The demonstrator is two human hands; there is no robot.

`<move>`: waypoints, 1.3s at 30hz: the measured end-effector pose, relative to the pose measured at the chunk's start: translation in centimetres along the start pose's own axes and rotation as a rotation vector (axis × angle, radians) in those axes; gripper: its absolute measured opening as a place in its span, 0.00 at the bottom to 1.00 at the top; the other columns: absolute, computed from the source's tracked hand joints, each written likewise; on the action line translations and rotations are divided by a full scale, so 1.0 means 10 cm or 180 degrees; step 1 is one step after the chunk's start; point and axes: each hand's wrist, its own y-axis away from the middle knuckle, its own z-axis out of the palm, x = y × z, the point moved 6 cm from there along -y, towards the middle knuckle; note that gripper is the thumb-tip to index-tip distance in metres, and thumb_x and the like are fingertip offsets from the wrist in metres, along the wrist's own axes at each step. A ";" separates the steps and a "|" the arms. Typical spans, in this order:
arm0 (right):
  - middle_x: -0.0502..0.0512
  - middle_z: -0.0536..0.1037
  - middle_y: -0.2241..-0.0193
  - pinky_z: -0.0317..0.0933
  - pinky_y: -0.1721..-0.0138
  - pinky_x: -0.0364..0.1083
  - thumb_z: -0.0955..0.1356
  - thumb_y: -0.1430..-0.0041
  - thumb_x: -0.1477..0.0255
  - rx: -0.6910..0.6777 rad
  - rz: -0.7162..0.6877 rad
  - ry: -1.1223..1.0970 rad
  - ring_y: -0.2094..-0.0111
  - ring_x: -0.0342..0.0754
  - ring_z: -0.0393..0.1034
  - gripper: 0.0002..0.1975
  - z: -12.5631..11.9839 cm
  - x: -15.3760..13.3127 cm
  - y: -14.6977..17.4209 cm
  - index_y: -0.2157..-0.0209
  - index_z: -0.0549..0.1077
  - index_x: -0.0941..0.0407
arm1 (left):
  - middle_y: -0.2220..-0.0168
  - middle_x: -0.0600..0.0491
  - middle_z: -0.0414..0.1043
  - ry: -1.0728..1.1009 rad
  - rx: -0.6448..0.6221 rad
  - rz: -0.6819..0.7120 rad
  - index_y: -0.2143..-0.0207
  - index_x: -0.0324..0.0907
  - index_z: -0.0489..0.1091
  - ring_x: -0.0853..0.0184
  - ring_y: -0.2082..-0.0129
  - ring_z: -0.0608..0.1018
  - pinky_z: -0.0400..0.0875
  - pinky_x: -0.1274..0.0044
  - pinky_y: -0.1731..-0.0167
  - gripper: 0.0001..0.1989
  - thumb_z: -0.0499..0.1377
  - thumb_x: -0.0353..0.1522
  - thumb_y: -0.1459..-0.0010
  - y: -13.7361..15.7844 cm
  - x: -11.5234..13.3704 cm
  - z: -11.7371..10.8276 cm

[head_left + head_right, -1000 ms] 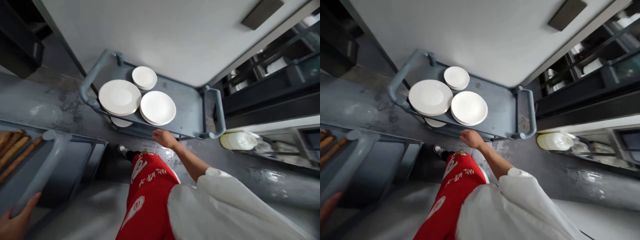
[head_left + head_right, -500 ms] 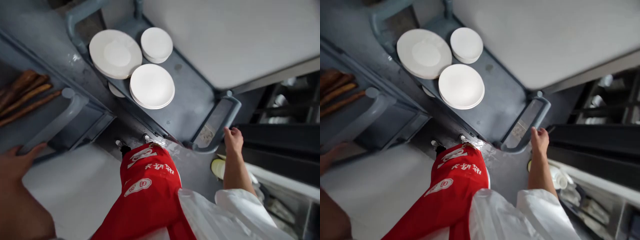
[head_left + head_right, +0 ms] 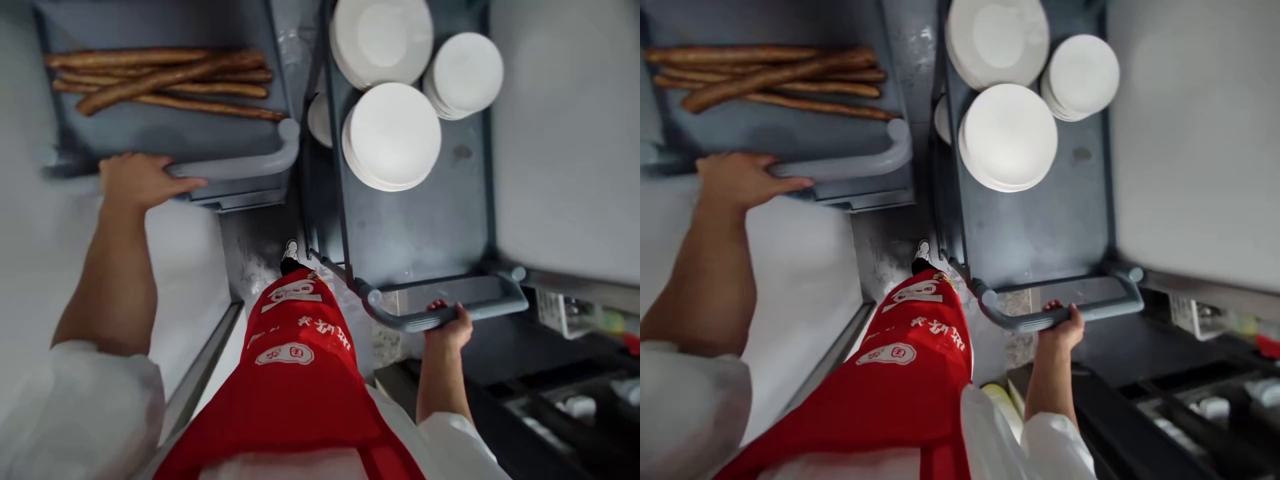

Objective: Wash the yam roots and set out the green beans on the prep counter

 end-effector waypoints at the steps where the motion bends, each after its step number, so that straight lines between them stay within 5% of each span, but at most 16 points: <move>1: 0.47 0.68 0.74 0.66 0.77 0.38 0.65 0.40 0.69 -0.0049 0.0075 -0.0043 0.76 0.41 0.66 0.06 0.03 0.15 0.04 0.67 0.62 0.54 | 0.46 0.43 0.75 0.0054 0.0035 0.0112 0.42 0.33 0.74 0.36 0.38 0.70 0.58 0.49 0.40 0.53 0.56 0.68 0.51 0.01 -0.02 0.00; 4: 0.46 0.63 0.76 0.65 0.78 0.38 0.63 0.38 0.70 -0.0113 0.0222 -0.0200 0.78 0.40 0.62 0.06 0.12 0.50 0.16 0.70 0.61 0.54 | 0.49 0.46 0.74 0.0077 0.0121 0.0334 0.44 0.27 0.74 0.35 0.39 0.69 0.54 0.52 0.43 0.57 0.50 0.68 0.53 -0.01 -0.07 -0.04; 8: 0.45 0.57 0.77 0.62 0.80 0.38 0.60 0.37 0.72 -0.0012 0.0215 -0.0350 0.80 0.40 0.58 0.09 0.42 0.57 0.43 0.72 0.57 0.53 | 0.49 0.45 0.72 -0.0070 0.0115 0.0699 0.47 0.20 0.74 0.35 0.40 0.68 0.53 0.58 0.47 0.58 0.38 0.64 0.50 -0.08 -0.06 -0.10; 12: 0.44 0.58 0.78 0.61 0.81 0.39 0.61 0.38 0.74 0.0176 0.0054 -0.0375 0.81 0.41 0.56 0.10 0.94 0.31 0.75 0.73 0.55 0.52 | 0.49 0.43 0.73 0.0020 -0.0171 0.0801 0.46 0.19 0.74 0.37 0.41 0.70 0.55 0.59 0.45 0.60 0.38 0.67 0.51 -0.16 -0.12 -0.06; 17: 0.43 0.59 0.76 0.63 0.81 0.39 0.62 0.39 0.76 0.0267 -0.0206 -0.0530 0.81 0.40 0.57 0.09 1.81 -0.37 1.11 0.70 0.56 0.52 | 0.48 0.42 0.77 0.0105 -0.0545 0.0742 0.42 0.37 0.76 0.41 0.43 0.76 0.63 0.55 0.43 0.54 0.54 0.71 0.53 -0.38 -0.25 -0.21; 22: 0.41 0.60 0.76 0.66 0.79 0.39 0.62 0.41 0.79 0.0372 -0.0416 -0.0716 0.81 0.40 0.59 0.10 2.61 -1.04 1.54 0.65 0.55 0.50 | 0.46 0.40 0.78 -0.0153 -0.1083 0.0811 0.37 0.44 0.72 0.42 0.46 0.77 0.69 0.57 0.46 0.52 0.52 0.71 0.50 -0.53 -0.40 -0.43; 30: 0.40 0.63 0.74 0.75 0.70 0.44 0.64 0.38 0.75 0.0178 -0.0495 -0.1072 0.79 0.40 0.63 0.11 3.84 -0.99 1.83 0.61 0.55 0.49 | 0.46 0.42 0.78 -0.0360 -0.1313 0.1088 0.41 0.47 0.75 0.42 0.46 0.78 0.71 0.61 0.49 0.45 0.50 0.68 0.45 -0.96 -0.60 -0.24; 39: 0.43 0.67 0.71 0.78 0.66 0.46 0.63 0.31 0.74 -0.0037 -0.0182 -0.0911 0.75 0.40 0.69 0.06 4.72 -1.08 1.74 0.60 0.58 0.51 | 0.54 0.40 0.81 -0.0106 -0.1197 0.1286 0.52 0.44 0.80 0.42 0.49 0.79 0.70 0.63 0.50 0.39 0.57 0.66 0.47 -0.99 -0.69 -0.29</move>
